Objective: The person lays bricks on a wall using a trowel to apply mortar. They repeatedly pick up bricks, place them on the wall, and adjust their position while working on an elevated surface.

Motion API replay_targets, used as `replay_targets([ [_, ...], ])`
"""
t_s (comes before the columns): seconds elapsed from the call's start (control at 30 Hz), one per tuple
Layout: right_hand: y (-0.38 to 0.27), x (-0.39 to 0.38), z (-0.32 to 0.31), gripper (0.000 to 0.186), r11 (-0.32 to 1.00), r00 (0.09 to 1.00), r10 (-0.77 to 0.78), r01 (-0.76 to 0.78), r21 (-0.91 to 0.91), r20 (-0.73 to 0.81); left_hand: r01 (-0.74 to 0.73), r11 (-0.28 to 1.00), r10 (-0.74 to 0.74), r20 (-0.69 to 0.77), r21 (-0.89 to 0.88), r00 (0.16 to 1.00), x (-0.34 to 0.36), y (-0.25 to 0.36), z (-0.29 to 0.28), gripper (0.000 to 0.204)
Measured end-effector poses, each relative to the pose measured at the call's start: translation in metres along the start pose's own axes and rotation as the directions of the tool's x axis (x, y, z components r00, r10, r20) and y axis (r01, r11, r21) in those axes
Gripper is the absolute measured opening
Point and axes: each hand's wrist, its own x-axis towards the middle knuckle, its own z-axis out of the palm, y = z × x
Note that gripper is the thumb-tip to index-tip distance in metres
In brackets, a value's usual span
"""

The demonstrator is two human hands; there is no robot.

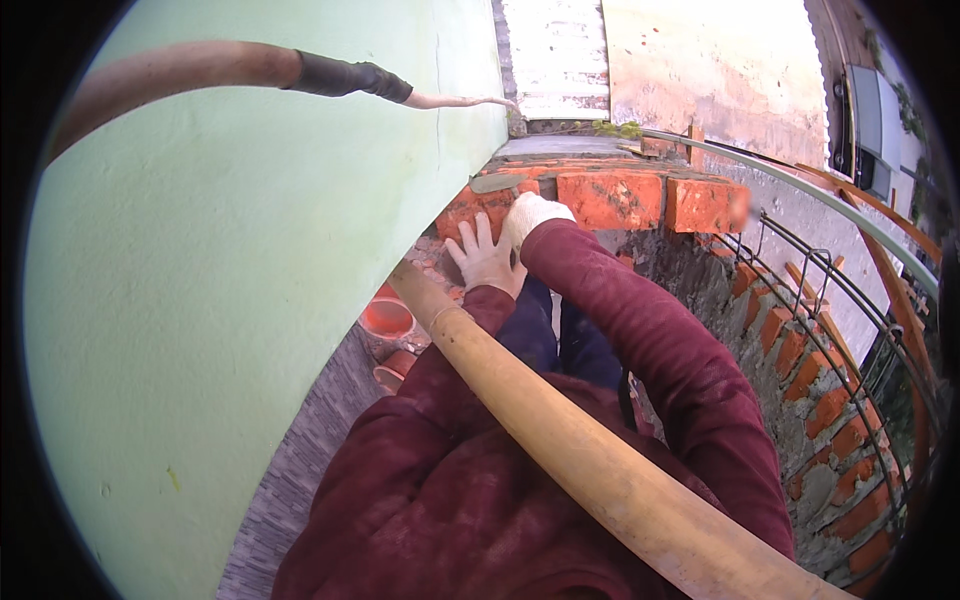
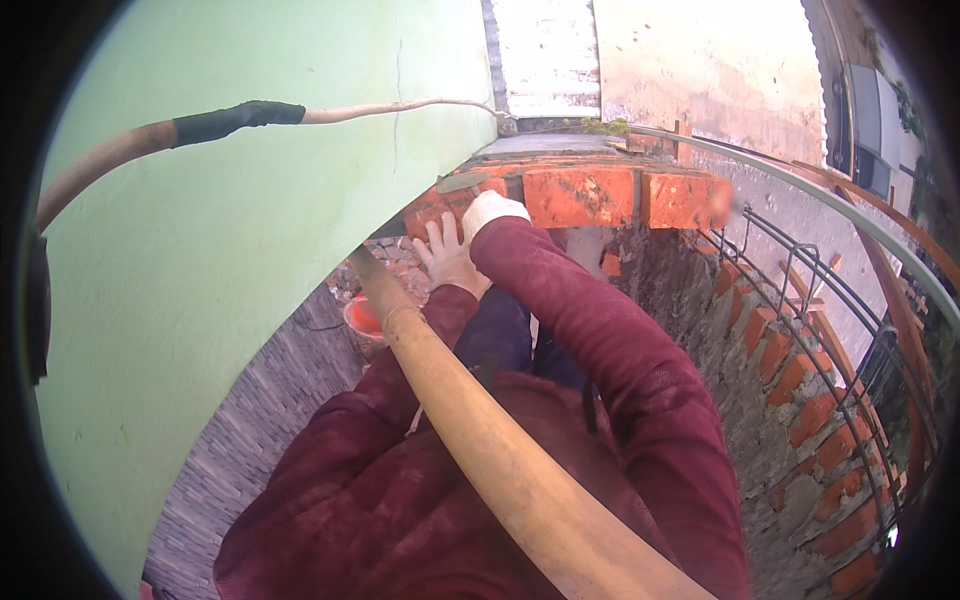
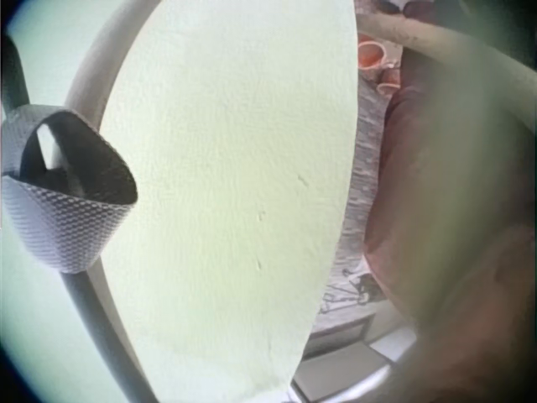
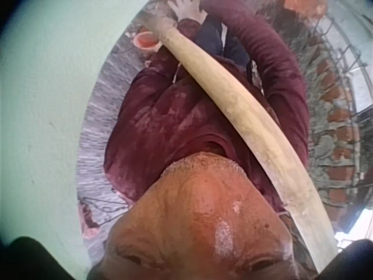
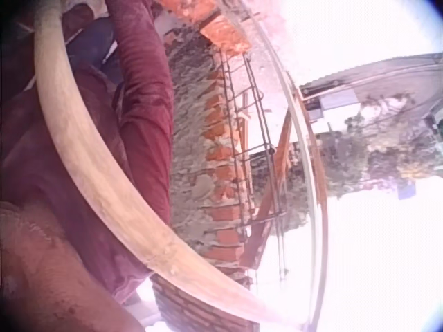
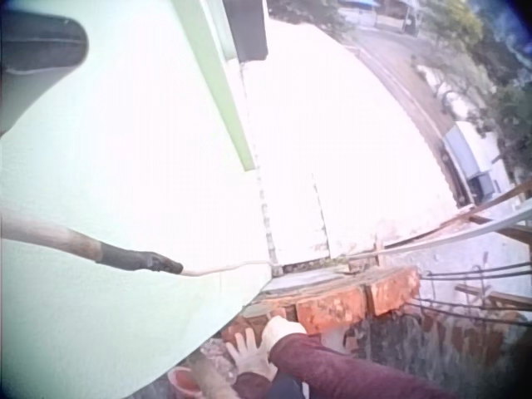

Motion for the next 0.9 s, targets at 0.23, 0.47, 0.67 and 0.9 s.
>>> replay_targets([
  [0.23,0.052,-0.051,-0.031,0.044,0.993,0.994,-0.081,0.074,-0.094,-0.076,-0.003,1.0,0.001,-0.084,-0.024,0.997,-0.005,-0.003,0.004,0.09],
  [0.47,0.031,-0.023,0.008,0.042,0.986,0.959,0.087,-0.044,0.161,-0.271,-0.014,1.0,0.011,-0.125,-0.027,0.992,-0.007,0.0,-0.002,0.085],
  [0.67,0.03,-0.036,-0.003,0.032,0.999,0.989,-0.037,0.036,-0.009,-0.144,-0.015,1.0,0.012,-0.123,-0.021,0.992,-0.006,0.002,-0.004,0.087],
  [0.9,0.058,-0.042,-0.024,0.034,0.998,0.99,-0.059,0.059,-0.005,-0.125,-0.009,1.0,0.007,-0.159,-0.011,0.987,-0.009,-0.002,-0.003,0.083],
])
